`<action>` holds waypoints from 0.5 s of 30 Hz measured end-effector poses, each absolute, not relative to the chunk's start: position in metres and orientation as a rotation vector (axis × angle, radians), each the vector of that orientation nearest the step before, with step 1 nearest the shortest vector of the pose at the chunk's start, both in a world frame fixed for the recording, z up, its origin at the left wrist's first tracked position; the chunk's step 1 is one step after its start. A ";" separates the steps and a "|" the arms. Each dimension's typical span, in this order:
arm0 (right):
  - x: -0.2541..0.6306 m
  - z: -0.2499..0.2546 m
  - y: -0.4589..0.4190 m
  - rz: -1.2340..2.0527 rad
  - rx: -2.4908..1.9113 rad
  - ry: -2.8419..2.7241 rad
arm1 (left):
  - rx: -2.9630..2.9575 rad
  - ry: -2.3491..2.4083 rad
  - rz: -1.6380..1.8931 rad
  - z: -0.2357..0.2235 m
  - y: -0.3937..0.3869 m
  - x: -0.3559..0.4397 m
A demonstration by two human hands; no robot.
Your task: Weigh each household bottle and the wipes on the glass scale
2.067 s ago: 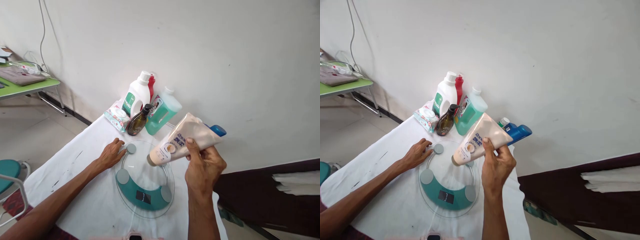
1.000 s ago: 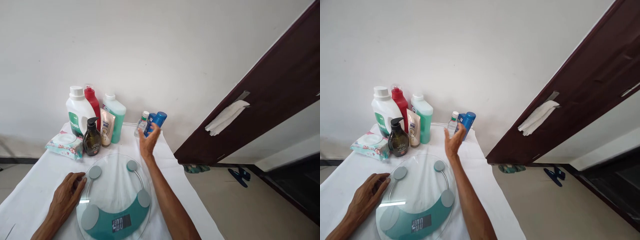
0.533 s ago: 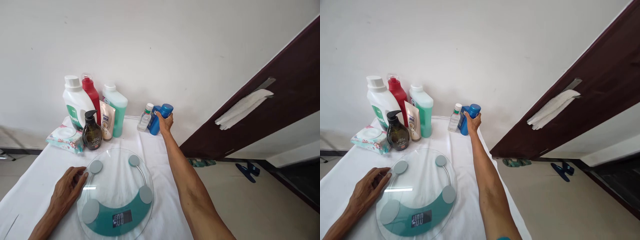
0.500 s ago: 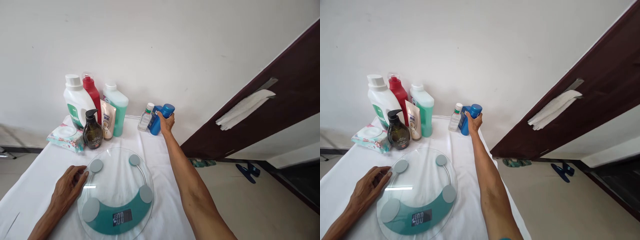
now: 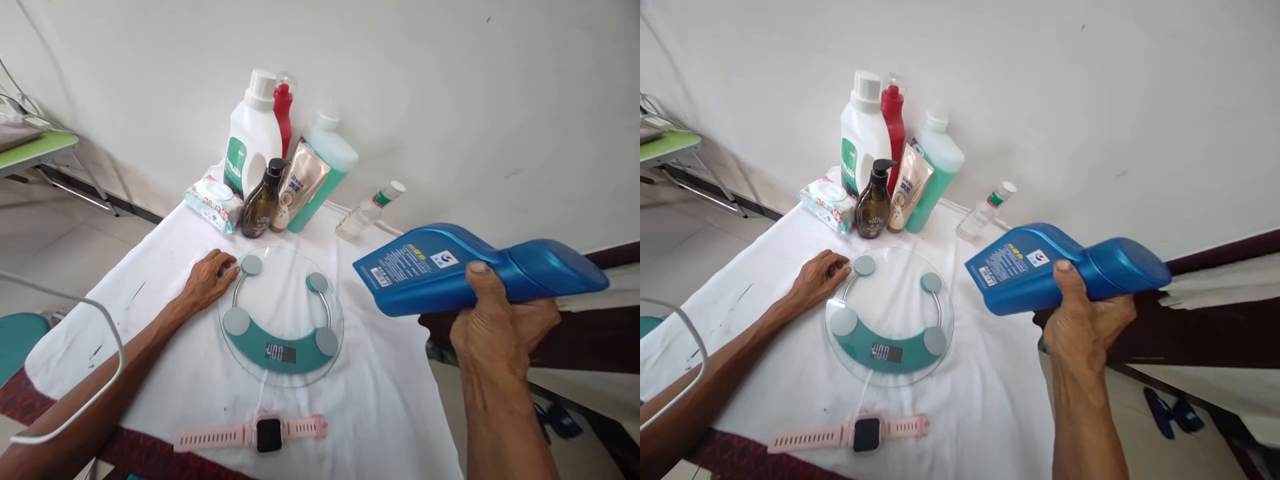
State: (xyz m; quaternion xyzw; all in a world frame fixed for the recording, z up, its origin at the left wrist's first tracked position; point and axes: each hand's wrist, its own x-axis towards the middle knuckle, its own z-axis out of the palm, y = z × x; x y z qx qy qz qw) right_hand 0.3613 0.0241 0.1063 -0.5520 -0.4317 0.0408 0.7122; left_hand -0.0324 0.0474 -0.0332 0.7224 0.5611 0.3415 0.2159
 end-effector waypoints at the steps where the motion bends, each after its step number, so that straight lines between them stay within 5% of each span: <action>1: 0.347 0.110 0.014 0.157 -1.210 -0.968 | 2.010 1.549 0.946 -0.033 0.047 -0.033; 9: 0.253 0.085 -0.005 0.553 -1.158 -1.088 | 2.026 1.537 0.936 -0.027 0.045 -0.038; 15: 0.225 0.074 -0.010 0.518 -1.163 -1.222 | 2.016 1.548 0.925 -0.025 0.045 -0.037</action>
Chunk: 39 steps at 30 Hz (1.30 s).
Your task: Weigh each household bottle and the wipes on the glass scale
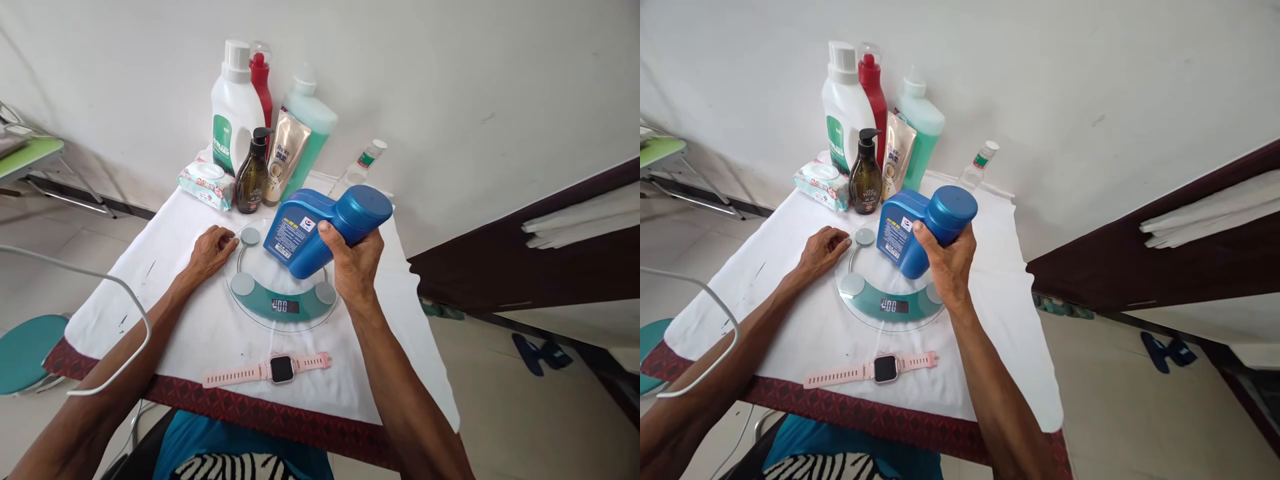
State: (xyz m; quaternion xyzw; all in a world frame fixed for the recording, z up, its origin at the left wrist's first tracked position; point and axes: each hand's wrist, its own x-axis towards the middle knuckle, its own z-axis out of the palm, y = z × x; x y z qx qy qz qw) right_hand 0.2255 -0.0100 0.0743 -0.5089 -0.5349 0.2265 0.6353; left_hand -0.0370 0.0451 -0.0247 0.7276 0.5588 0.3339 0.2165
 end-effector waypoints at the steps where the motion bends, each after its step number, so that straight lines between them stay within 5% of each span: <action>1: 0.224 0.075 -0.011 0.501 -1.181 -1.227 | 2.013 1.548 0.924 -0.024 0.045 -0.037; 7: 0.246 0.065 -0.017 0.528 -1.163 -1.257 | 2.016 1.555 0.919 -0.022 0.045 -0.036; 18: 0.327 -0.044 -0.027 0.512 -1.447 -0.786 | 2.006 1.575 0.889 -0.018 0.045 -0.034; 39: 0.331 -0.019 -0.030 0.646 -1.497 -0.831 | 2.098 1.527 1.078 -0.014 0.036 -0.031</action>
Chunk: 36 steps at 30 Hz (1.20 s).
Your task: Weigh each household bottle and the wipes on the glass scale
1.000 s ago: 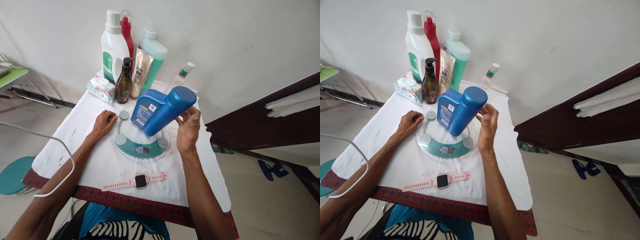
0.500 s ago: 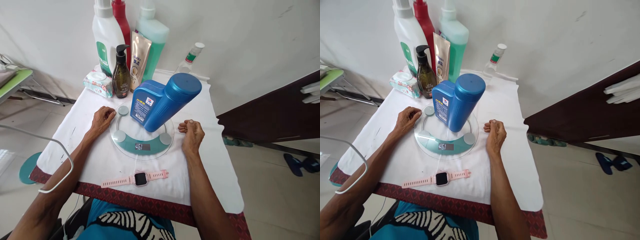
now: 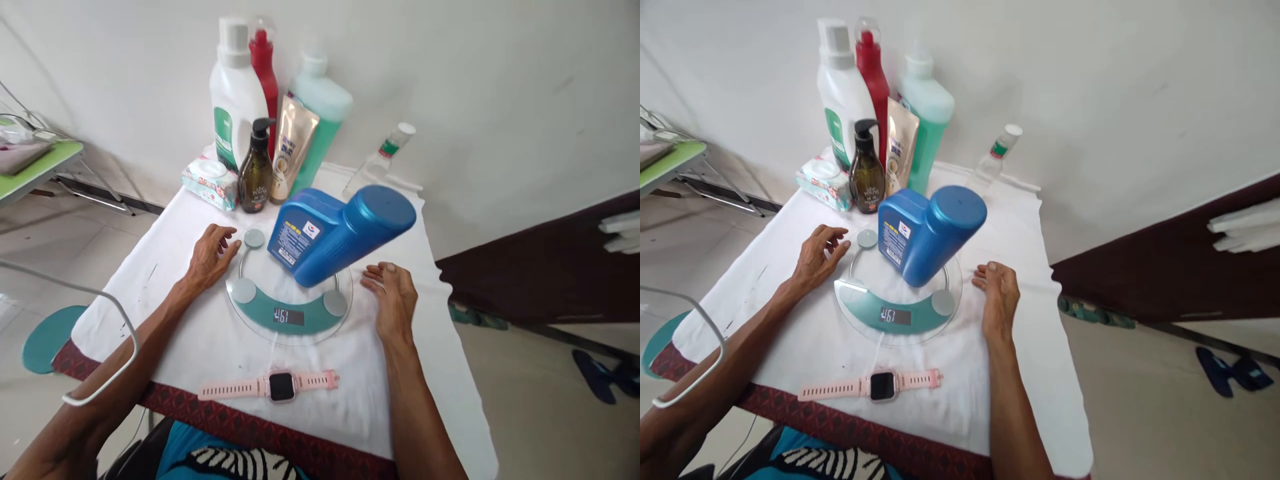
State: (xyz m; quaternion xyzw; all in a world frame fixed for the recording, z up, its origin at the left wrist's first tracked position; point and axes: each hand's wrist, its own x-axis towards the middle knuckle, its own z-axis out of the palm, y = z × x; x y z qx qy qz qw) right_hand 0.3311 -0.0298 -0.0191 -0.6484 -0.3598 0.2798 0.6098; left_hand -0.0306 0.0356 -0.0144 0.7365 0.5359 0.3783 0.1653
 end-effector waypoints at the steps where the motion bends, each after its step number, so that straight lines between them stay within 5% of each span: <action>1: 0.328 -0.005 -0.030 0.635 -1.457 -0.886 | 2.126 1.521 1.097 -0.011 0.031 -0.029; 8: 0.256 0.089 -0.014 0.620 -1.128 -1.215 | 2.290 1.611 0.736 0.005 -0.023 -0.010; 15: 0.204 0.096 0.001 0.436 -1.216 -0.934 | 2.019 1.567 1.107 -0.029 -0.047 -0.003; 22: 0.155 0.154 0.017 0.370 -0.971 -1.135 | 1.960 1.510 1.133 -0.039 -0.055 0.008; 28: 0.079 0.118 0.076 0.721 -0.937 -1.307 | 2.039 1.479 1.049 -0.055 -0.062 0.014; 36: 0.041 0.085 0.116 0.716 -1.001 -1.394 | 2.091 1.514 1.003 -0.064 -0.060 0.015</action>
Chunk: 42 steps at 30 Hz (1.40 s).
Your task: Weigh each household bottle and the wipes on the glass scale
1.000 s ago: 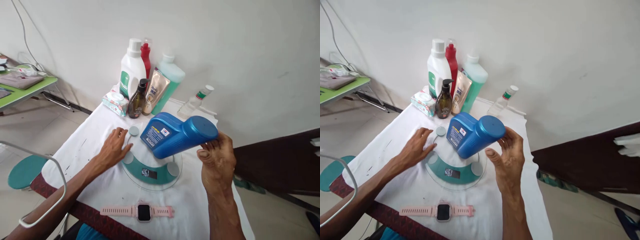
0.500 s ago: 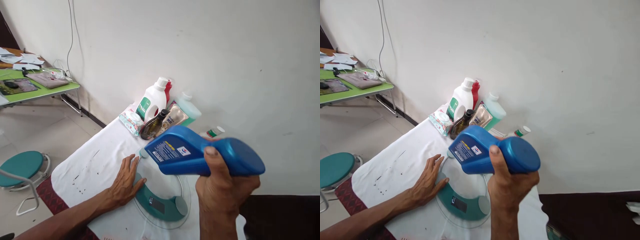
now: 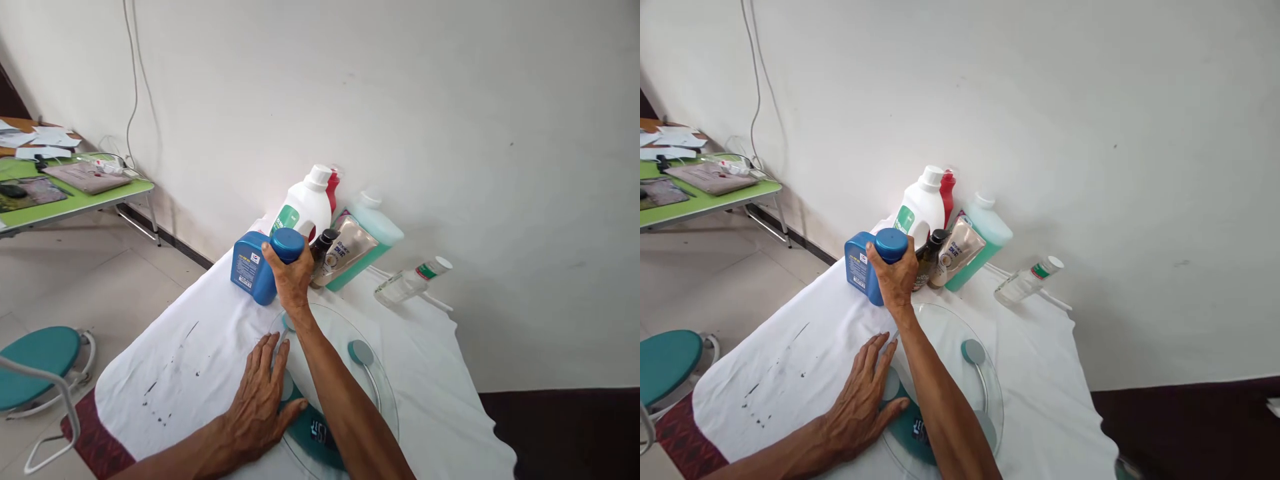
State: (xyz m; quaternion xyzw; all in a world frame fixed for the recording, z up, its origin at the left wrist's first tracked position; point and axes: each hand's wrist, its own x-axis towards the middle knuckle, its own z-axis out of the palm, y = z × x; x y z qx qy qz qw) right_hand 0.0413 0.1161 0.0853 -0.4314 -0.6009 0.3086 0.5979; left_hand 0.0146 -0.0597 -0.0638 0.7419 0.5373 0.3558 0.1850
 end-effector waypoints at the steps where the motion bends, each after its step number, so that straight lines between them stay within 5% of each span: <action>1: 0.041 0.084 0.119 0.716 -1.005 -1.376 | 2.103 1.519 0.993 -0.062 -0.059 0.014; 11: 0.074 0.081 0.111 0.773 -0.928 -1.506 | 2.044 1.617 1.078 -0.047 -0.051 0.005; 19: 0.254 0.070 0.109 0.119 -1.236 -1.207 | 1.970 1.677 1.089 -0.051 -0.040 -0.004; 25: 0.357 0.060 0.199 0.146 -1.515 -0.936 | 1.953 1.747 0.993 -0.049 -0.035 -0.006; 33: 0.358 0.056 0.253 0.233 -1.503 -0.942 | 2.018 1.719 0.957 -0.036 -0.032 -0.009; 42: 0.337 0.082 0.130 0.314 -1.199 -1.116 | 2.013 1.690 0.952 -0.033 -0.035 -0.006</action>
